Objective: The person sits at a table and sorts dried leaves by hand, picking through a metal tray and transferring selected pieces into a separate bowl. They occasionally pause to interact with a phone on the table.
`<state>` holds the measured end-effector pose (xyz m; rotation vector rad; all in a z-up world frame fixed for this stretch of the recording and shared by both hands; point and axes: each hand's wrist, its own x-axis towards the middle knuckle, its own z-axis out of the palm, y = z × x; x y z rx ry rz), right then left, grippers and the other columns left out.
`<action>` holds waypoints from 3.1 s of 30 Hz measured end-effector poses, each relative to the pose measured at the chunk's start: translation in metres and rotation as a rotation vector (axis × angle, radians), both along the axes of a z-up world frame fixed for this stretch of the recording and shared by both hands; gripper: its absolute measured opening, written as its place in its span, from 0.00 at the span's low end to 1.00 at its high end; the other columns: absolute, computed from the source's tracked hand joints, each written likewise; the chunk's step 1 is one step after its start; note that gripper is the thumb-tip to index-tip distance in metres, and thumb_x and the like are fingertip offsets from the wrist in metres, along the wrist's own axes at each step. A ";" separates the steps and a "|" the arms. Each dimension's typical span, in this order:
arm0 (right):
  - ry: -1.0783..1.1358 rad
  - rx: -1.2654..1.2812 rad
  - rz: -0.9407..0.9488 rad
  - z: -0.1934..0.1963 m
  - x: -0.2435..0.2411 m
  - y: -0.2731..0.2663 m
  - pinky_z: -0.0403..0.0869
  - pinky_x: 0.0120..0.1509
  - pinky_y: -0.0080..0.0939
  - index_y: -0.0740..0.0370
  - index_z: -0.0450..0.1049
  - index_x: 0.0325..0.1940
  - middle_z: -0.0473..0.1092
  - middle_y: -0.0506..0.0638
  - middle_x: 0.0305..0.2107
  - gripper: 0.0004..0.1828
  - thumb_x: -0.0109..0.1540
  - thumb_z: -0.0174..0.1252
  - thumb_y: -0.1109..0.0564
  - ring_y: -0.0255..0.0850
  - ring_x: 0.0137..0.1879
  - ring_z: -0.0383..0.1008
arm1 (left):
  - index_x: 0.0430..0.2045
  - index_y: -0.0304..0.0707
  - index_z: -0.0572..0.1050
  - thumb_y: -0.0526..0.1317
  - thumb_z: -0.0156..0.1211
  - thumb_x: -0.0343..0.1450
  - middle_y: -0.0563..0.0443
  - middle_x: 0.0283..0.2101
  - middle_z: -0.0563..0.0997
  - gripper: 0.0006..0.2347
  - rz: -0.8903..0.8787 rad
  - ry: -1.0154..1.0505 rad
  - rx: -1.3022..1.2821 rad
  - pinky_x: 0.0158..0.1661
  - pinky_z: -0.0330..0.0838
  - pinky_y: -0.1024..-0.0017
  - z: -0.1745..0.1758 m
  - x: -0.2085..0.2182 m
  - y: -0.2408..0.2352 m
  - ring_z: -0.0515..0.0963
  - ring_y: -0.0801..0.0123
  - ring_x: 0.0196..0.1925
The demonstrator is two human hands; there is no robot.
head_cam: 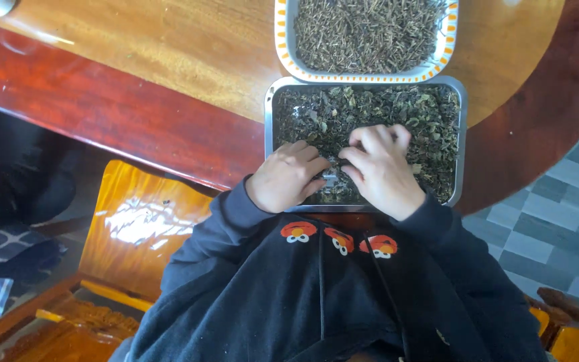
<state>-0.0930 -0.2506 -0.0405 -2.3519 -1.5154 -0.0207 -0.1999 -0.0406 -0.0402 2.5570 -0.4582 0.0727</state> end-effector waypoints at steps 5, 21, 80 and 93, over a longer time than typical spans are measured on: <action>-0.067 -0.035 -0.029 -0.009 0.002 0.002 0.55 0.64 0.59 0.53 0.78 0.36 0.66 0.44 0.39 0.07 0.55 0.69 0.58 0.43 0.53 0.67 | 0.37 0.35 0.80 0.42 0.67 0.69 0.45 0.31 0.79 0.10 -0.001 0.023 -0.102 0.41 0.75 0.63 -0.002 -0.001 0.006 0.80 0.55 0.37; 0.359 0.238 0.048 0.016 -0.003 -0.008 0.72 0.55 0.51 0.54 0.76 0.36 0.78 0.46 0.32 0.05 0.59 0.65 0.60 0.48 0.44 0.79 | 0.33 0.38 0.79 0.44 0.62 0.72 0.48 0.26 0.78 0.08 0.032 -0.170 -0.306 0.36 0.74 0.62 0.003 0.004 -0.014 0.81 0.53 0.32; -0.018 -0.356 -0.007 0.062 0.009 -0.011 0.80 0.45 0.47 0.55 0.78 0.51 0.69 0.62 0.52 0.20 0.55 0.63 0.66 0.55 0.52 0.77 | 0.29 0.35 0.79 0.34 0.62 0.71 0.44 0.24 0.78 0.03 0.092 -0.230 -0.705 0.29 0.75 0.57 0.005 -0.006 -0.017 0.79 0.44 0.27; 0.165 0.123 -0.202 0.050 0.024 -0.065 0.75 0.58 0.52 0.61 0.76 0.57 0.70 0.56 0.52 0.14 0.66 0.60 0.65 0.53 0.56 0.74 | 0.30 0.35 0.80 0.31 0.67 0.69 0.49 0.23 0.78 0.01 0.229 -0.125 -0.845 0.27 0.73 0.67 -0.010 -0.012 -0.019 0.77 0.59 0.21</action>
